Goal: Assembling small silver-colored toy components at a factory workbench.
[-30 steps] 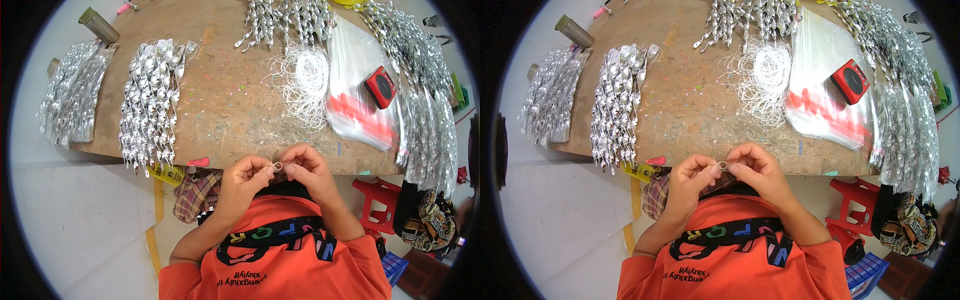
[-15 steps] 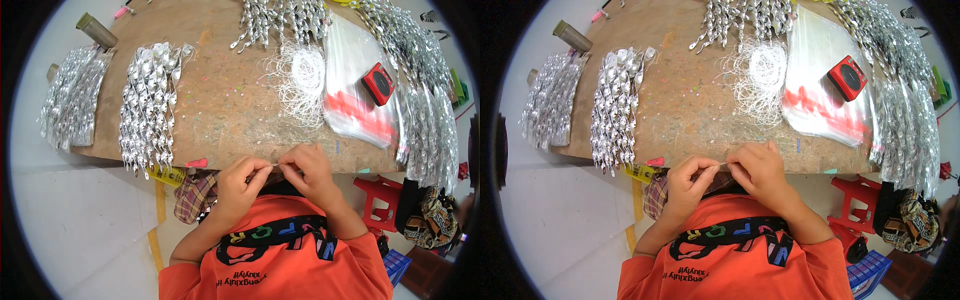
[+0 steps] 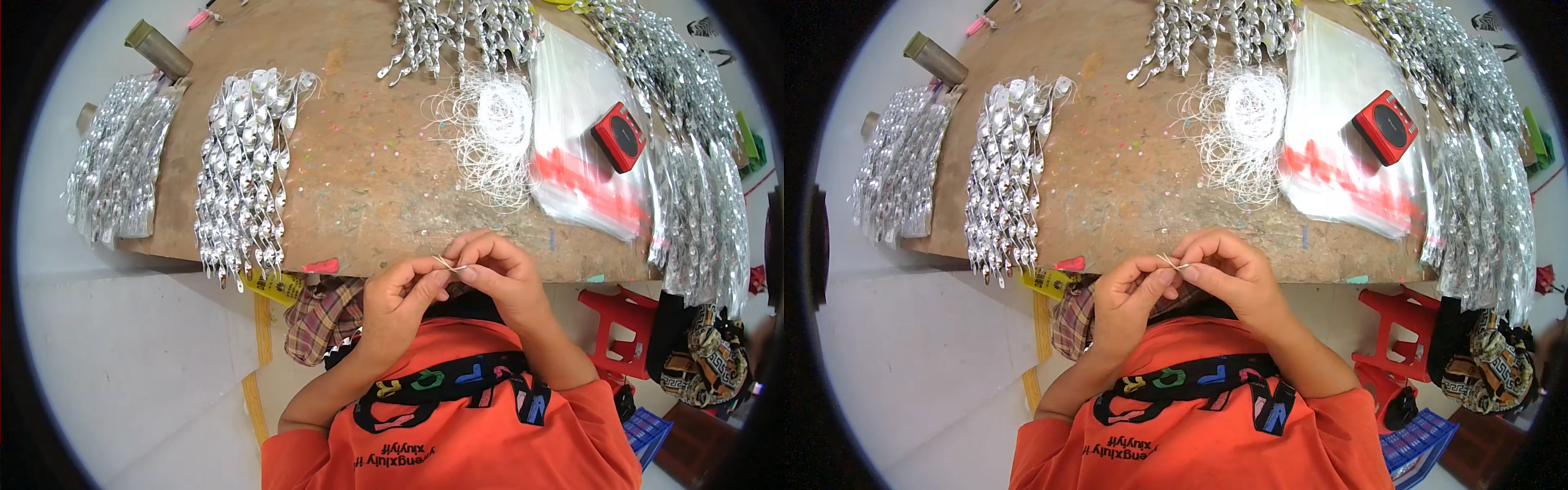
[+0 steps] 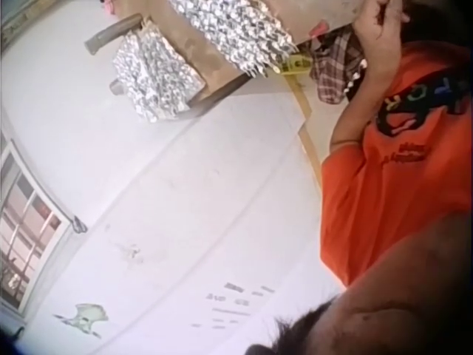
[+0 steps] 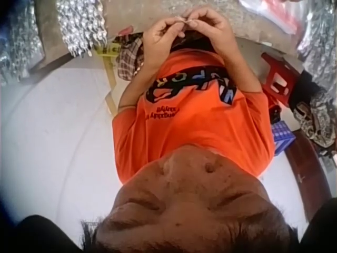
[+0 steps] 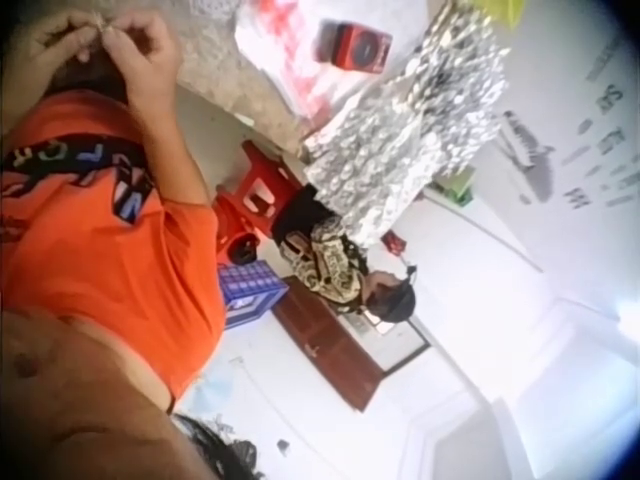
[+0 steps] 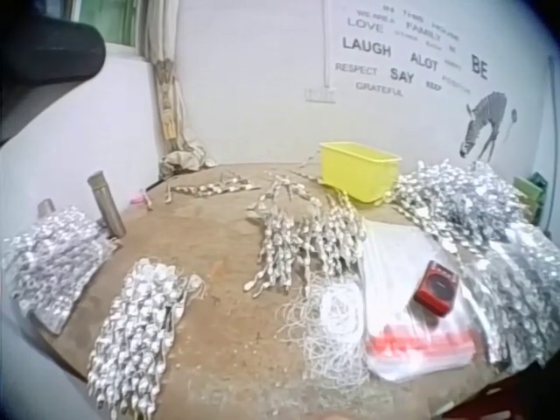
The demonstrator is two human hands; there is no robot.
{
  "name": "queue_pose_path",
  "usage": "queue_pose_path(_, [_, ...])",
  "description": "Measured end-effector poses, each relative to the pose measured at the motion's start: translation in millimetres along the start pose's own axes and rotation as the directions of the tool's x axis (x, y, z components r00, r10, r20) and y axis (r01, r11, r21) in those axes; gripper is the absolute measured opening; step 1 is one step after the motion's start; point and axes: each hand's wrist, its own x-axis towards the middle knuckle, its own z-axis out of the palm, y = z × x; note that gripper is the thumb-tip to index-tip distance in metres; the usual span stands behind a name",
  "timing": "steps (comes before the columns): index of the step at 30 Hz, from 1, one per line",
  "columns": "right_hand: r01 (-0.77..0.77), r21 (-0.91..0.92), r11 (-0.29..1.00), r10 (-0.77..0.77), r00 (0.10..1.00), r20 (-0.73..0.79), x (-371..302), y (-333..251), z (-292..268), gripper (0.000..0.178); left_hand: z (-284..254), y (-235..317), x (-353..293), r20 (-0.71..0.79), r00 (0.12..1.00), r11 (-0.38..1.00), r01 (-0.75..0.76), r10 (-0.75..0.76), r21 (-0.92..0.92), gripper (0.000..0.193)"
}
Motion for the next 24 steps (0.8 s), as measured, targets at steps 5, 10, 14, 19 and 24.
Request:
queue_pose_path(5, [-0.05, 0.062, 0.997, 0.048, 0.998, 0.035, 0.7, 2.1, -0.8, 0.004, 0.8, 4.5, -0.3, -0.009, 0.999, 0.994, 0.046, -0.047, -0.099, 0.012])
queue_pose_path(10, [0.01, -0.009, 1.0, -0.01, 0.999, 0.044, 0.3, 5.2, 0.2, 0.004, -0.9, 3.0, -0.1, 0.003, 0.998, 0.982, 0.063, -0.064, -0.179, 0.012])
queue_pose_path(14, [0.061, -0.092, 0.994, -0.056, 0.997, 0.061, 0.3, 6.8, -1.5, 0.005, -1.4, 3.6, -0.5, -0.003, 0.997, 0.981, 0.08, -0.082, -0.178, 0.012])
queue_pose_path(19, [0.039, -0.033, 0.999, -0.037, 0.998, 0.045, -1.6, 7.2, -0.9, 0.005, -2.3, 3.0, -0.3, -0.007, 0.996, 0.981, 0.083, -0.086, -0.176, 0.011])
queue_pose_path(24, [0.193, -0.367, 0.91, -0.192, 0.981, 0.04, 0.4, -4.5, 1.2, 0.007, -3.0, -3.7, -1.9, -0.037, 0.999, 0.999, 0.036, -0.037, -0.028, 0.006])
